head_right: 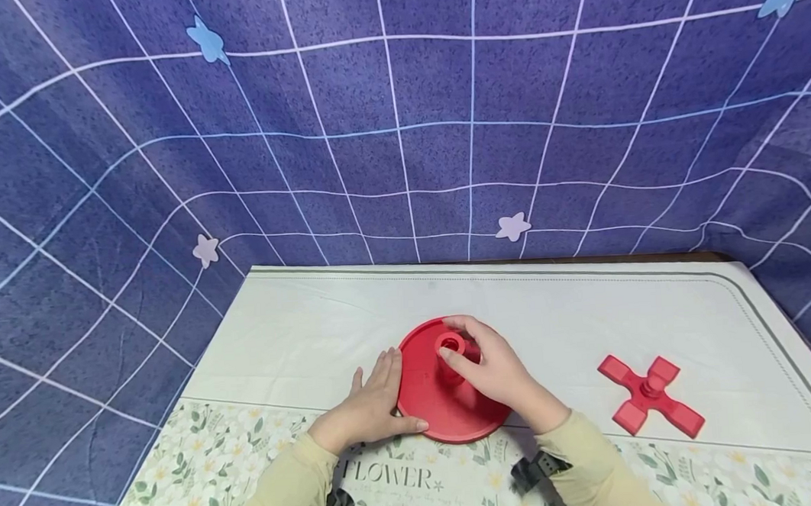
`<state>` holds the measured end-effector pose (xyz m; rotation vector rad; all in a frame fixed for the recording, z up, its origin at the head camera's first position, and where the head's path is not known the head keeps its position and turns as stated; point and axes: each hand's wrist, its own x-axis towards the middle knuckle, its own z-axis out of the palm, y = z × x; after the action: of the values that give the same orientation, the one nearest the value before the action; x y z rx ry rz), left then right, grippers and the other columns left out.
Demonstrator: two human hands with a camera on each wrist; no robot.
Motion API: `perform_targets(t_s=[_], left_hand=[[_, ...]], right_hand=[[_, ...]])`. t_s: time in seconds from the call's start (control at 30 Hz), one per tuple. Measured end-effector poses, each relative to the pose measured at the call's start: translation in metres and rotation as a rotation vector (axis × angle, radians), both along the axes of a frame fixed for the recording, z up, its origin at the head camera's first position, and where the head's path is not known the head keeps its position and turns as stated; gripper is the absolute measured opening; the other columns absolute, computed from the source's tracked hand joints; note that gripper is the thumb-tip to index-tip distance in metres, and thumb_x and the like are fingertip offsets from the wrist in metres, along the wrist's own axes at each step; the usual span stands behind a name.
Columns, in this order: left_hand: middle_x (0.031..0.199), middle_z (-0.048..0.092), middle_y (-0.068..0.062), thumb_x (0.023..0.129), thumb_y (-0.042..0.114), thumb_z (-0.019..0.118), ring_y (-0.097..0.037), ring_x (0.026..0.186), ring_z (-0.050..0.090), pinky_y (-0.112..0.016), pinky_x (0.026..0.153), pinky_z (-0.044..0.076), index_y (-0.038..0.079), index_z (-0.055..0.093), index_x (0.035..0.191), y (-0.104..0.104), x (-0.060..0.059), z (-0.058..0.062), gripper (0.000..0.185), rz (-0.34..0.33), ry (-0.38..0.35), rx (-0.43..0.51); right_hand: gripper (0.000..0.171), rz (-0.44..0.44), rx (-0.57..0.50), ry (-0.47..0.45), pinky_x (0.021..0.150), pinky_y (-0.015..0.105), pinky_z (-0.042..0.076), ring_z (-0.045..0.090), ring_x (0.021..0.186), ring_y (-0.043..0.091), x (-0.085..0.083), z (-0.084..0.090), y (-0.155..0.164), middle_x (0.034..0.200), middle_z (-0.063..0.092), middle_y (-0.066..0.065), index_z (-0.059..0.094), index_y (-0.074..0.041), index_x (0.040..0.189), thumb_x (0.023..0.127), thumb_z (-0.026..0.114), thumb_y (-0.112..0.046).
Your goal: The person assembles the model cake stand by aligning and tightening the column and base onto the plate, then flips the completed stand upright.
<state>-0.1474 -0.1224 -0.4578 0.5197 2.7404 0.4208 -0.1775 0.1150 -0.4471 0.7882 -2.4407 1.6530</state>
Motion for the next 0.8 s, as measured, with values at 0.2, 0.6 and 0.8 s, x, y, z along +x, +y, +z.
perform_targets(t_s=[0.2,0.6,0.8], left_hand=[[0.161,0.007,-0.019,0.078,0.071,0.063,-0.035,0.148,0.004,-0.065,0.111,0.006,-0.003,0.007,0.155,0.000,0.000,0.000,0.120,-0.001,0.002,0.000],[0.162,0.007,-0.019,0.079,0.071,0.063,-0.034,0.148,0.004,-0.065,0.111,0.005,-0.002,0.007,0.155,0.000,0.000,0.001,0.119,0.001,-0.002,-0.002],[0.161,0.007,-0.019,0.079,0.069,0.064,-0.035,0.148,0.004,-0.065,0.111,0.004,-0.003,0.007,0.155,0.000,0.000,0.001,0.119,0.000,-0.007,0.004]], right_hand=[[0.045,0.120,-0.075,-0.048,0.091,0.025,0.049,0.061,0.109,0.033,-0.004,-0.002,0.003,0.132,0.055,0.017,0.051,0.004,0.135,0.091,0.061,0.002],[0.040,0.124,-0.078,-0.133,0.088,0.028,0.052,0.065,0.102,0.022,-0.003,-0.001,0.007,0.120,0.061,0.011,0.057,-0.004,0.128,0.091,0.069,-0.011],[0.037,0.032,-0.060,-0.142,0.088,0.034,0.053,0.066,0.100,0.025,0.008,0.009,0.001,0.110,0.064,0.011,0.058,-0.002,0.121,0.087,0.073,-0.006]])
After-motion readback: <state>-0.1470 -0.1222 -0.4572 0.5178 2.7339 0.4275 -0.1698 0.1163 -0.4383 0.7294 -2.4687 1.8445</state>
